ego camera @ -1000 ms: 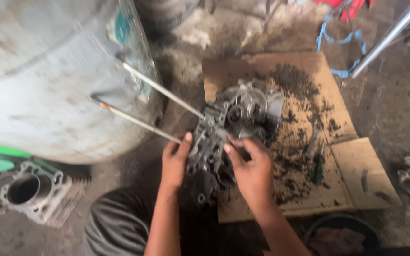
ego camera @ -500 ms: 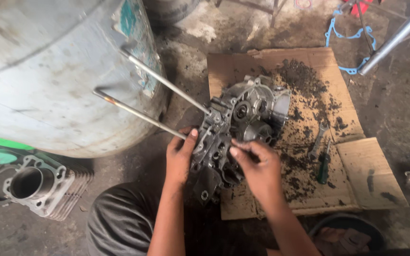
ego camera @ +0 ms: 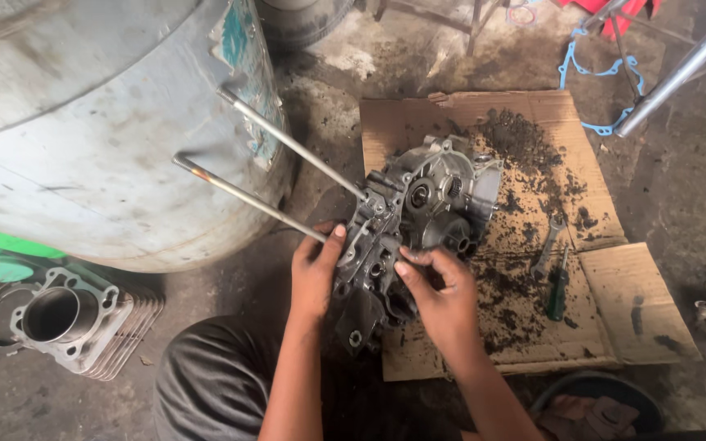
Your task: The person scrubs a metallic engine casing with a metal file to remove grime and residue. They repeatedly rub the tool against various surfaces of the part, occasionally flipping it over to access different sides.
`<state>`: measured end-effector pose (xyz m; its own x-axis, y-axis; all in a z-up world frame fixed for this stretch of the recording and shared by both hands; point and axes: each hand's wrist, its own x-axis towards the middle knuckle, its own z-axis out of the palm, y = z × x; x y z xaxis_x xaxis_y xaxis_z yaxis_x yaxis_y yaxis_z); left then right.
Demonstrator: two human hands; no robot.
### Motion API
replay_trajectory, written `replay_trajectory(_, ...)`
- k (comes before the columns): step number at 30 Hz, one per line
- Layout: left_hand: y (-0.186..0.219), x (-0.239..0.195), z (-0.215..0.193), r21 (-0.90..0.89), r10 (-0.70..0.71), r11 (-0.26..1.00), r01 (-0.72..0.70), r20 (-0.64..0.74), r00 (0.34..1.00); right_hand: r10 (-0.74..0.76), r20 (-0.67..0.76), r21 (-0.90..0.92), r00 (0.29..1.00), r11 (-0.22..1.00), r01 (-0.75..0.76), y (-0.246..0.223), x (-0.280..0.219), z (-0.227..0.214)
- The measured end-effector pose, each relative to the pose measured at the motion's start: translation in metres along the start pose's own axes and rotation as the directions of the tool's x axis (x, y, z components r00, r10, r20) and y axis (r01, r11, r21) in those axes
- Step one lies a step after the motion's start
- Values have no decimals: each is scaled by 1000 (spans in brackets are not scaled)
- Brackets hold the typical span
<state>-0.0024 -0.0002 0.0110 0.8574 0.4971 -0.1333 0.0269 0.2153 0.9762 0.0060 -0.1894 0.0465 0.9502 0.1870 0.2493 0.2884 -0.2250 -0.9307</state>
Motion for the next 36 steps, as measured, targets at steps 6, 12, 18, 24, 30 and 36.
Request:
replay_trajectory(6, -7, -7, -1, 39, -12, 999, 13, -36, 999, -110, -137, 42, 984, 992, 117, 9, 3, 13)
replay_trajectory(12, -3, -6, -1, -40, -27, 999, 27, -12, 1000, -19, -91, 126, 996, 992, 30, 8, 15, 8)
replay_trajectory(18, 6, -1, 2, 27, -10, 1000, 11, -29, 1000, 40, -79, 70, 996, 997, -35, 3, 11, 0)
replay_trajectory(24, 4, -4, 3, 25, 11, 1000, -10, -34, 999, 88, -130, 63, 988, 995, -80, 1, 1, 9)
replay_trajectory(30, -1, -5, 1, 26, -30, 999, 31, -42, 999, -4, -122, 106, 993, 994, 17, 4, 3, 15)
replay_trajectory(36, -3, -2, 1, -13, 21, 1000, -21, -17, 1000, 191, -132, 244, 973, 957, -155, 18, 3, 9)
